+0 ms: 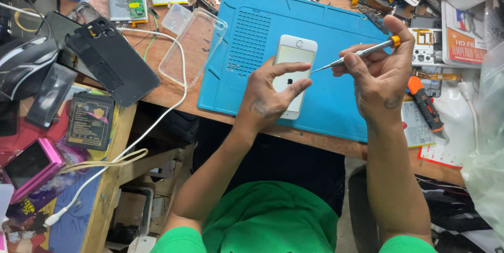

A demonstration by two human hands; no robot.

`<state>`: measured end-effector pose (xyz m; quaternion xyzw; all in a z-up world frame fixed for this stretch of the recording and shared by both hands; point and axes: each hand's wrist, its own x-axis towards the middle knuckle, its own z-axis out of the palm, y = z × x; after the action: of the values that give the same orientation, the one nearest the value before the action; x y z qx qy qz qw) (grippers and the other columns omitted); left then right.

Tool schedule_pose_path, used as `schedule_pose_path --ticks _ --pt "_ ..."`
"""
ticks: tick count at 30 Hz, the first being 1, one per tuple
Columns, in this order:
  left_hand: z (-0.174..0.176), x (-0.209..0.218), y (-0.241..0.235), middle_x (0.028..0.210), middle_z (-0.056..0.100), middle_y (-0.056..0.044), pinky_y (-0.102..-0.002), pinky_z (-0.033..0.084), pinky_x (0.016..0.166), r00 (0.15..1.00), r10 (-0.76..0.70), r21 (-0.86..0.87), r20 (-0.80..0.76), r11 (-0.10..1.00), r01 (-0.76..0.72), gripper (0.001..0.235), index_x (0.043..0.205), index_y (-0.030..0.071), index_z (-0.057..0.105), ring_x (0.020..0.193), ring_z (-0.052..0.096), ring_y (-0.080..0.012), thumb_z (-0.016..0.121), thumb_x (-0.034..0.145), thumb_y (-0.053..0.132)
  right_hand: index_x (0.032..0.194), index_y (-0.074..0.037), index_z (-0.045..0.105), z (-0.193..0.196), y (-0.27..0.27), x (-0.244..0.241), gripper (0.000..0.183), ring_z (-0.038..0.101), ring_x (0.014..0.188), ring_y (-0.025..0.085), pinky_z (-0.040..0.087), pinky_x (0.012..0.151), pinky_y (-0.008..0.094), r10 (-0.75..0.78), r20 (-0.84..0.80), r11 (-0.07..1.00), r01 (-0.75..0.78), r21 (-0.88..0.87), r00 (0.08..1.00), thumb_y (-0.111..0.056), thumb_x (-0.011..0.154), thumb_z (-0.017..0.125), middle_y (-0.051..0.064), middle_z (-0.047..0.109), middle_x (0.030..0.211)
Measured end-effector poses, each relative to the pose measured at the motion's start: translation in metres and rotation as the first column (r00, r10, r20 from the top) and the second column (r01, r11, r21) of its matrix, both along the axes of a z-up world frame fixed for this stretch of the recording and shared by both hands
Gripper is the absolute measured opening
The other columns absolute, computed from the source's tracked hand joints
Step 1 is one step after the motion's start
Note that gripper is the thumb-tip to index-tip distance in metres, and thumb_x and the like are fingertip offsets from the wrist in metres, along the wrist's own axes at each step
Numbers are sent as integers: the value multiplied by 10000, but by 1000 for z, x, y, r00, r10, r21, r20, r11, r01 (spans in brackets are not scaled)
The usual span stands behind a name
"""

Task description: The person reassembles a white smartphone by connecting internal components and securing the back cover. They then power on the device, navigate the interface, and use a screwdriver to adjust the bottom edge before placing the phone on the workbench.

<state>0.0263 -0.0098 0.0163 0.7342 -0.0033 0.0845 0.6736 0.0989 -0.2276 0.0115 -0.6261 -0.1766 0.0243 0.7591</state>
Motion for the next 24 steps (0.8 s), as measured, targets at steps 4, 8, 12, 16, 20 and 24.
schedule_pose_path --ticks 4,8,12,16,20,24 --pt "-4 3 -6 1213 716 -100 -356 567 1016 999 -41 -44 27 998 42 318 1145 140 778 1152 700 -240 817 864 283 1519 -38 233 2 1 -1 671 741 880 244 653 837 382 11 -12 1000 -11 5 1000 55 1083 734 201 708 1036" --pt "-10 3 -8 1207 722 -91 -347 586 994 1000 -26 -74 -1 997 26 288 1119 139 787 1136 712 -232 810 869 280 1524 -34 234 3 0 -1 667 745 881 251 655 837 387 13 -15 1000 -13 9 1000 59 1088 730 206 710 1039" --pt "-13 2 -10 1163 725 -87 -340 595 959 1000 6 -85 22 996 -4 236 1086 121 792 1097 718 -222 797 892 255 1522 -33 226 5 4 -3 680 747 881 243 655 838 378 22 -21 1000 -22 5 1000 54 1074 730 202 713 1036" --pt "-18 3 -12 1088 721 -73 -324 612 899 999 32 -127 -4 991 -32 187 1027 104 788 1026 723 -194 786 904 244 1524 -32 223 4 4 -3 689 749 885 241 662 834 384 13 -24 1000 -13 -1 1000 46 1068 734 196 712 1034" --pt "-22 2 -12 1062 709 -67 -314 611 889 998 45 -120 39 992 -40 175 1008 92 777 1011 714 -177 780 916 240 1529 -34 225 1 5 -4 687 748 888 243 662 840 386 4 0 1000 -4 -15 1000 42 1082 741 197 714 1036" --pt "-23 0 -12 1053 705 -60 -307 625 875 998 52 -132 30 990 -47 158 999 101 774 997 710 -173 777 916 235 1529 -47 225 0 3 -6 675 754 891 245 666 847 384 -4 39 999 5 -42 999 27 1105 745 190 719 1033"
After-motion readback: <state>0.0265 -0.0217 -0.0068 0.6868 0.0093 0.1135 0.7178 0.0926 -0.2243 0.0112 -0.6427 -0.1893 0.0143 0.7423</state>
